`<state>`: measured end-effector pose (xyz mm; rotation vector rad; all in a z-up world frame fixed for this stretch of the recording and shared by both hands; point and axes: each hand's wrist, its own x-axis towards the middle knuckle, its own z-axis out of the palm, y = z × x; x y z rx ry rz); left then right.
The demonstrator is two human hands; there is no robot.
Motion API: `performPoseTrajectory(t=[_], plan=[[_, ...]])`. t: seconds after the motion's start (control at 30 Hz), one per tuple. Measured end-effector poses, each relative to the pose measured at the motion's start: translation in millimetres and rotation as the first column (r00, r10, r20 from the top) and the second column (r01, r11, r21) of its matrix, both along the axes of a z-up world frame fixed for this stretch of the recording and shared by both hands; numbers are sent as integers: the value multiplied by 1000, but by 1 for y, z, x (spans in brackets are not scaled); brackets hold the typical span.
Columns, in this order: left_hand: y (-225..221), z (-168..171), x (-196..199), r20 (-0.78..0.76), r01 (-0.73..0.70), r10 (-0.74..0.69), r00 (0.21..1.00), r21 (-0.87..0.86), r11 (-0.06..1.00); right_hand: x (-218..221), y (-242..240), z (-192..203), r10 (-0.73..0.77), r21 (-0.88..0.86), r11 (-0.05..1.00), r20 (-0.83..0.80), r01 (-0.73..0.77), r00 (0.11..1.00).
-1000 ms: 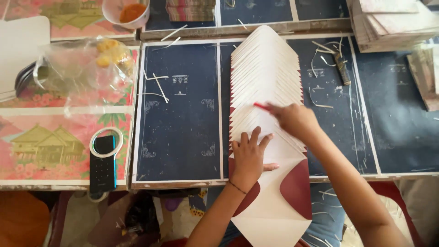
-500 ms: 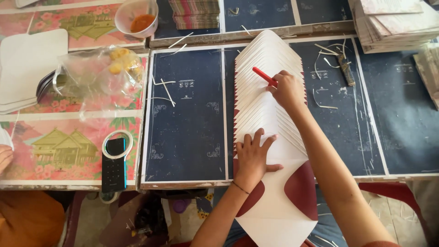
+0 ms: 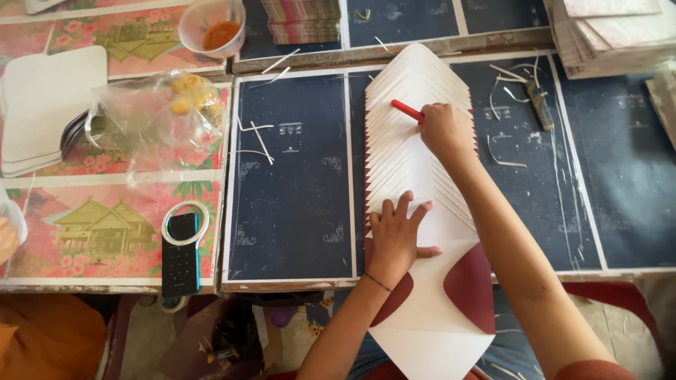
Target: Folding and stacking paper envelopes at a workstation
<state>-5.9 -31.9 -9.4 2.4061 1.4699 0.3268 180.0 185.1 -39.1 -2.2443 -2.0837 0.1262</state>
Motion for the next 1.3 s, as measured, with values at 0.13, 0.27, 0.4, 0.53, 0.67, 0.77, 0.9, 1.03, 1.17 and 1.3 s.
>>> performPoseTrajectory(t=[0.13,0.27,0.4,0.53,0.67,0.77,0.9,1.03,1.17,1.3], plan=[[2,-16,2,-4,-9,9,1000,70,997,-18,20,37,31,87,996,-162,-18,986],[0,-25,5,-8,-26,29,1000,230,973,-31,65,12,123,219,969,-25,-114,992],[0,-14,6,-58,-46,61,996,227,973,-46,35,39,208,91,972,81,-215,975],[-12,-15,8,-94,-18,28,995,113,993,-49,-65,67,257,10,966,56,-258,965],[-12,-10,9,-156,-2,15,988,84,996,-46,-133,51,354,213,895,191,-391,916],[-10,-4,8,-146,-1,4,989,18,1000,-25,-78,1,236,348,866,349,-359,907],[-14,-13,7,-100,-9,42,994,310,951,27,62,19,-12,95,995,12,10,1000],[-15,-11,5,-90,-5,36,995,330,944,22,45,46,-81,-35,996,-97,78,992],[-14,9,4,-92,22,-22,996,-7,1000,12,-58,30,77,77,994,13,-78,997],[-24,15,1,-117,62,-81,990,-155,986,-6,-155,39,125,227,955,273,-190,954]])
